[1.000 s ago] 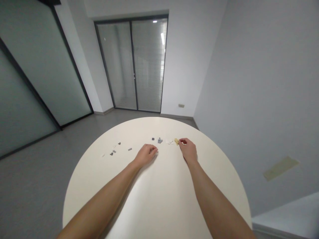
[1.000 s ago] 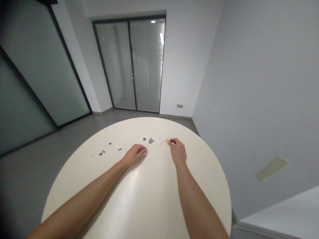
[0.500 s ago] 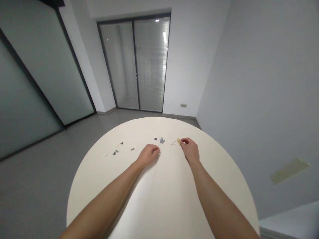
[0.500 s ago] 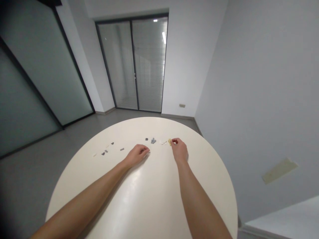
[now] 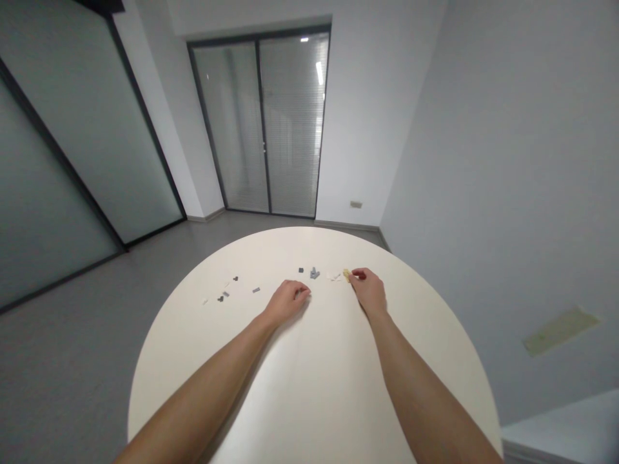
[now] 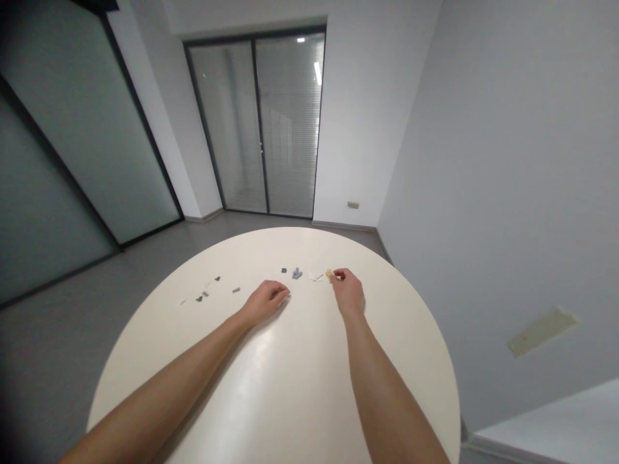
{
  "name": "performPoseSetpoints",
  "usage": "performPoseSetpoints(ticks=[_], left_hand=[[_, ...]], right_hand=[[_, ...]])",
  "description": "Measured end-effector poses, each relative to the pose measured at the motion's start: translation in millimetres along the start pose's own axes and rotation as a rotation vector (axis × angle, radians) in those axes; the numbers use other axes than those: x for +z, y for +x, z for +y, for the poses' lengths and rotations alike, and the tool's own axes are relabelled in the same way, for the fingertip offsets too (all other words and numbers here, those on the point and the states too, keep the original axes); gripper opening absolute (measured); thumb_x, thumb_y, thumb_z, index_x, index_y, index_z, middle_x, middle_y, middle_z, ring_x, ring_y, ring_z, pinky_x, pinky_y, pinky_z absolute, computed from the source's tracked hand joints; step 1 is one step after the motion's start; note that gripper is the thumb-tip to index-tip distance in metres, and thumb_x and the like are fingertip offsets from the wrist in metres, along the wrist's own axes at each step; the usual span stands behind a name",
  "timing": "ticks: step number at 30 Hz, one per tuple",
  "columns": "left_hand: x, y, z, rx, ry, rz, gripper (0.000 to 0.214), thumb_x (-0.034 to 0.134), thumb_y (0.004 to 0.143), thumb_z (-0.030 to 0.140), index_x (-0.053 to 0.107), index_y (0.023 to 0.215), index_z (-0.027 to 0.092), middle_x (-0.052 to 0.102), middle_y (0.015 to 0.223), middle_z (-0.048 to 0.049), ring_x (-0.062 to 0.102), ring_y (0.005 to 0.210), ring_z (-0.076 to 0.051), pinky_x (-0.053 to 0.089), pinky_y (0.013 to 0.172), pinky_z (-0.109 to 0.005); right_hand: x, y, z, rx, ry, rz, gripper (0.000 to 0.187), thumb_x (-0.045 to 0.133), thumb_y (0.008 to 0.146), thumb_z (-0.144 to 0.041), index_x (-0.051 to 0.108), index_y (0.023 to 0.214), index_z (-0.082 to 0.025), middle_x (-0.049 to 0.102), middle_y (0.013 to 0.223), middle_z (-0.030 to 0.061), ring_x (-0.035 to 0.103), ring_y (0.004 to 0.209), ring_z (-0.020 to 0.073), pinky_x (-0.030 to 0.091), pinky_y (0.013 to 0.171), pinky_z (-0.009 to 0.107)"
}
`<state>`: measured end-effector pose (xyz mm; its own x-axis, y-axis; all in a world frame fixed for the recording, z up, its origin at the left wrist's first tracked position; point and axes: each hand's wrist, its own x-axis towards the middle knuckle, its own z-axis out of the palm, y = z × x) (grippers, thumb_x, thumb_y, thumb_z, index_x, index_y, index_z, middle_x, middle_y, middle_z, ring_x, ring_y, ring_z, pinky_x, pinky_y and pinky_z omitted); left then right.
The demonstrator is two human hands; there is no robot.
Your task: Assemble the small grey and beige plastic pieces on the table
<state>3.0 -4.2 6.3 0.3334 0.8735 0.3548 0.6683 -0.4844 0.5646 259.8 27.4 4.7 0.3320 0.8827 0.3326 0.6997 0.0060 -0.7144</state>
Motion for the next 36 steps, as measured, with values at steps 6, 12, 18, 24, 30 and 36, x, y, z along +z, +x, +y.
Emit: performPoseSetpoints(ticks=[6, 12, 18, 24, 30, 36], left_hand=[[0.0, 1, 0, 0.019, -0.004, 0.004, 0.030, 0.049, 0.092, 0.033, 0.075, 0.091, 0.017, 0.074, 0.086, -0.0063, 0.063, 0.084, -0.020, 0.044, 0.079, -0.030], [-1.0, 2, 2, 0.021, 0.007, -0.014, 0.031, 0.048, 0.091, 0.031, 0.075, 0.090, 0.016, 0.074, 0.089, -0.0073, 0.063, 0.085, -0.020, 0.044, 0.078, -0.029], [-9.6, -2, 10, -0.047, 0.207, 0.045, 0.028, 0.046, 0.091, 0.029, 0.072, 0.092, 0.019, 0.072, 0.098, -0.0081, 0.062, 0.095, -0.022, 0.045, 0.081, -0.031], [-20.1, -10, 6, -0.316, 0.580, 0.204, 0.033, 0.045, 0.090, 0.031, 0.066, 0.110, 0.015, 0.063, 0.120, -0.0164, 0.055, 0.113, -0.032, 0.041, 0.097, -0.046], [-4.6, -11, 2, -0.487, 0.544, 0.118, 0.060, 0.041, 0.091, 0.053, 0.053, 0.129, 0.009, 0.039, 0.150, -0.0241, 0.031, 0.139, -0.043, 0.023, 0.110, -0.060], [8.1, -9, 1, -0.245, 0.379, 0.076, 0.058, 0.044, 0.092, 0.042, 0.043, 0.137, 0.006, 0.040, 0.149, -0.0254, 0.032, 0.142, -0.036, 0.025, 0.115, -0.050]], right_hand=[[-2, -5, -3, -0.066, -0.060, 0.062, 0.023, 0.061, 0.083, -0.036, 0.067, 0.101, -0.022, 0.070, 0.093, 0.0051, 0.062, 0.082, 0.0202, 0.042, 0.069, 0.029], [8, -31, -21, -0.365, -0.090, -0.058, 0.019, 0.057, 0.084, -0.021, 0.064, 0.101, -0.022, 0.069, 0.093, 0.0029, 0.060, 0.089, 0.0196, 0.044, 0.081, 0.031], [20, -54, -39, -0.579, -0.127, -0.257, 0.017, 0.055, 0.090, -0.020, 0.066, 0.103, -0.020, 0.069, 0.104, 0.0058, 0.058, 0.102, 0.0198, 0.042, 0.094, 0.031], [16, -56, -41, -0.594, -0.147, -0.301, 0.014, 0.056, 0.092, -0.022, 0.067, 0.100, -0.020, 0.068, 0.105, 0.0056, 0.058, 0.102, 0.0191, 0.042, 0.095, 0.030], [15, -55, -40, -0.591, -0.143, -0.318, 0.016, 0.055, 0.093, -0.022, 0.067, 0.102, -0.020, 0.067, 0.107, 0.0054, 0.057, 0.104, 0.0186, 0.041, 0.097, 0.030], [16, -57, -40, -0.607, -0.138, -0.315, 0.015, 0.055, 0.093, -0.022, 0.067, 0.101, -0.020, 0.066, 0.105, 0.0060, 0.057, 0.104, 0.0188, 0.040, 0.098, 0.031]])
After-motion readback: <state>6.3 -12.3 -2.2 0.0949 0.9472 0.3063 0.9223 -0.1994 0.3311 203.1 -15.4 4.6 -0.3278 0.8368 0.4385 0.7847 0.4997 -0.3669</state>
